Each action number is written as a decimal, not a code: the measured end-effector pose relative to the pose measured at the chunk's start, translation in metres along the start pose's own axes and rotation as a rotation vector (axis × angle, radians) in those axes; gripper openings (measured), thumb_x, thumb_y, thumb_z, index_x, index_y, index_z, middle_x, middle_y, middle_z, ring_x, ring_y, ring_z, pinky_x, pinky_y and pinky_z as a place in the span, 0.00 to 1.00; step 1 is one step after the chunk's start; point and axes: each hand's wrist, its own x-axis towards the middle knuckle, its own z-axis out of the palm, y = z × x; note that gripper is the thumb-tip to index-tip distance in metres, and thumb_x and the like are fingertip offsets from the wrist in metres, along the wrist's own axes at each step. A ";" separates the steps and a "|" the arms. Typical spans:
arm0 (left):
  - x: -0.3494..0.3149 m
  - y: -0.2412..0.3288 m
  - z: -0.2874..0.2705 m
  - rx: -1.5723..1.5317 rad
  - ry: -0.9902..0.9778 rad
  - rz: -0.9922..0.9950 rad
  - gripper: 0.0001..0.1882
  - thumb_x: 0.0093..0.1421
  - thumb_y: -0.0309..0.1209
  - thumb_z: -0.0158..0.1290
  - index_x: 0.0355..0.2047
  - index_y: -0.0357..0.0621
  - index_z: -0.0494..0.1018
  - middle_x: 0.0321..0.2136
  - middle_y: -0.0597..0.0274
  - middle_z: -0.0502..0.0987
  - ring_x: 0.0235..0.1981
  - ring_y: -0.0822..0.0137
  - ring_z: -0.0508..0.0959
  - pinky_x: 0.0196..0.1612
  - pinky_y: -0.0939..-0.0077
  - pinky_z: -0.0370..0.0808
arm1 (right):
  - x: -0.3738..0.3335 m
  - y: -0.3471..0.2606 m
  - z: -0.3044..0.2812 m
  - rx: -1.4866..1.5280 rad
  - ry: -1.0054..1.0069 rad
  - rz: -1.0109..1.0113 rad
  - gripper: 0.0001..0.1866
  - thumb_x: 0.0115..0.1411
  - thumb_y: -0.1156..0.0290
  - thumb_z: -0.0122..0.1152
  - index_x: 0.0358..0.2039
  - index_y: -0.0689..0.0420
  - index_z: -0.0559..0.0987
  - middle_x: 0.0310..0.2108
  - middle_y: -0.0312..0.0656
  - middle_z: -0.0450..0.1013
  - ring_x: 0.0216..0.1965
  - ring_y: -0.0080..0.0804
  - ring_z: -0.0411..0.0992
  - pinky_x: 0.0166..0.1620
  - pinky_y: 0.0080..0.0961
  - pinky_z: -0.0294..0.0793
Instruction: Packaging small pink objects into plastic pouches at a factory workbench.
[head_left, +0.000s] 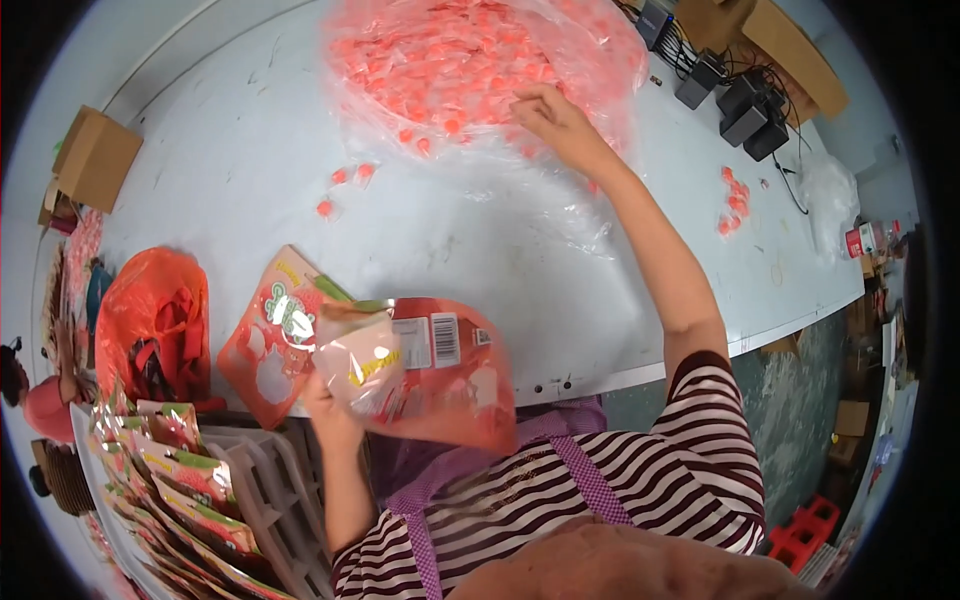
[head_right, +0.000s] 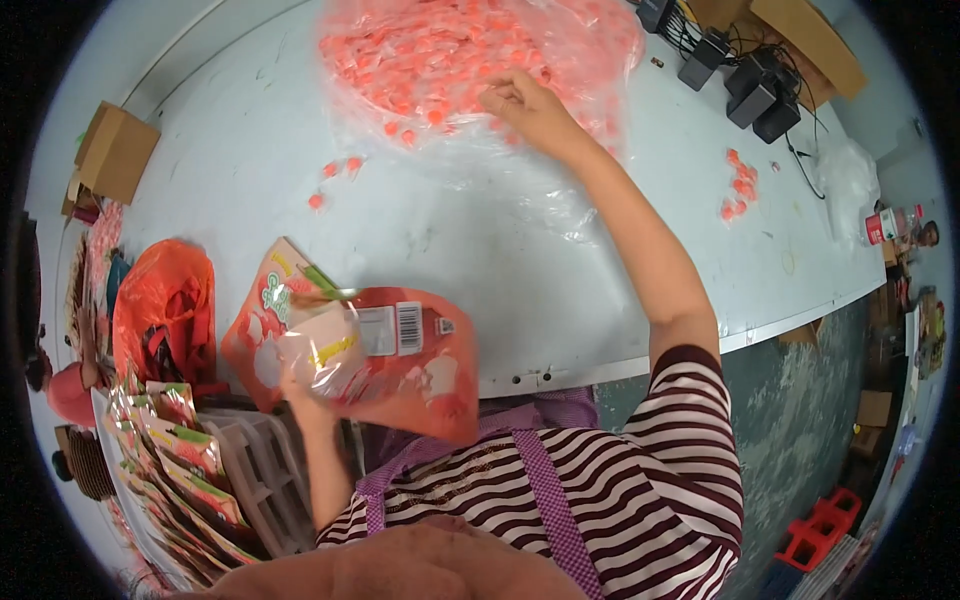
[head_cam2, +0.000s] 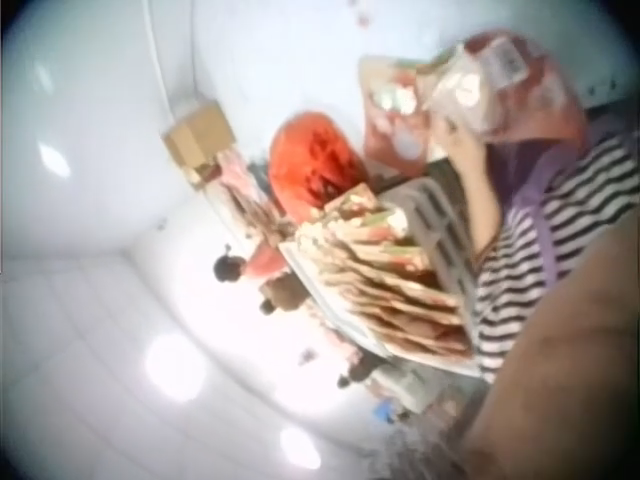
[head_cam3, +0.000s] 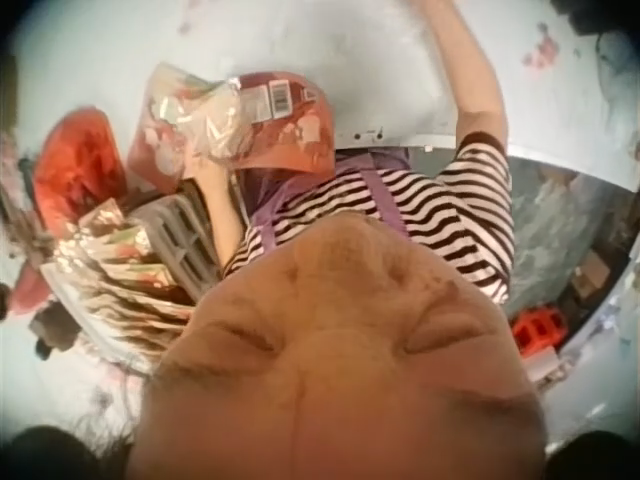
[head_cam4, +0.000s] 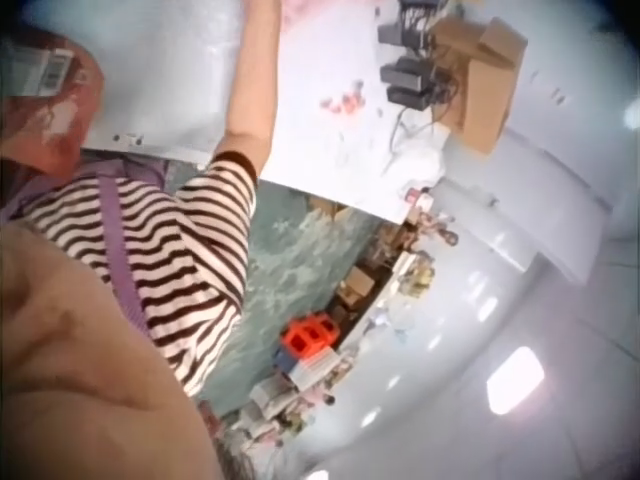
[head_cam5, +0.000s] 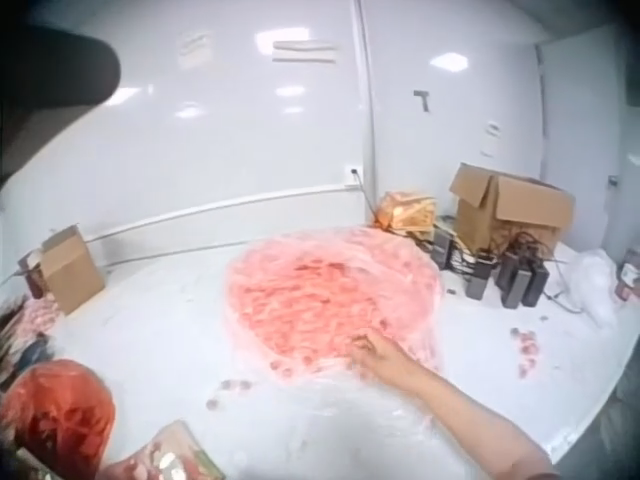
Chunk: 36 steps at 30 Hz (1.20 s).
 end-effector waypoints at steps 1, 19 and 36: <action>0.002 -0.014 0.012 -0.036 0.070 -0.073 0.12 0.55 0.27 0.54 0.38 0.34 0.73 0.36 0.59 0.77 0.35 0.68 0.77 0.39 0.70 0.75 | 0.013 0.014 -0.005 -0.187 -0.035 -0.054 0.18 0.59 0.65 0.54 0.48 0.57 0.70 0.48 0.40 0.68 0.50 0.32 0.66 0.51 0.30 0.65; 0.014 -0.013 0.044 -0.679 -0.034 -0.403 0.07 0.55 0.22 0.53 0.35 0.36 0.75 0.33 0.63 0.78 0.33 0.74 0.76 0.37 0.79 0.73 | 0.152 0.099 -0.085 -0.501 0.262 0.155 0.37 0.53 0.43 0.54 0.56 0.56 0.66 0.52 0.47 0.66 0.47 0.43 0.69 0.49 0.35 0.68; 0.010 0.035 -0.007 -0.070 0.141 0.136 0.07 0.43 0.25 0.56 0.23 0.37 0.71 0.26 0.59 0.75 0.26 0.69 0.72 0.32 0.76 0.68 | 0.036 0.051 0.026 -0.876 -0.131 -0.383 0.28 0.49 0.50 0.59 0.47 0.55 0.75 0.46 0.43 0.70 0.51 0.40 0.63 0.53 0.41 0.60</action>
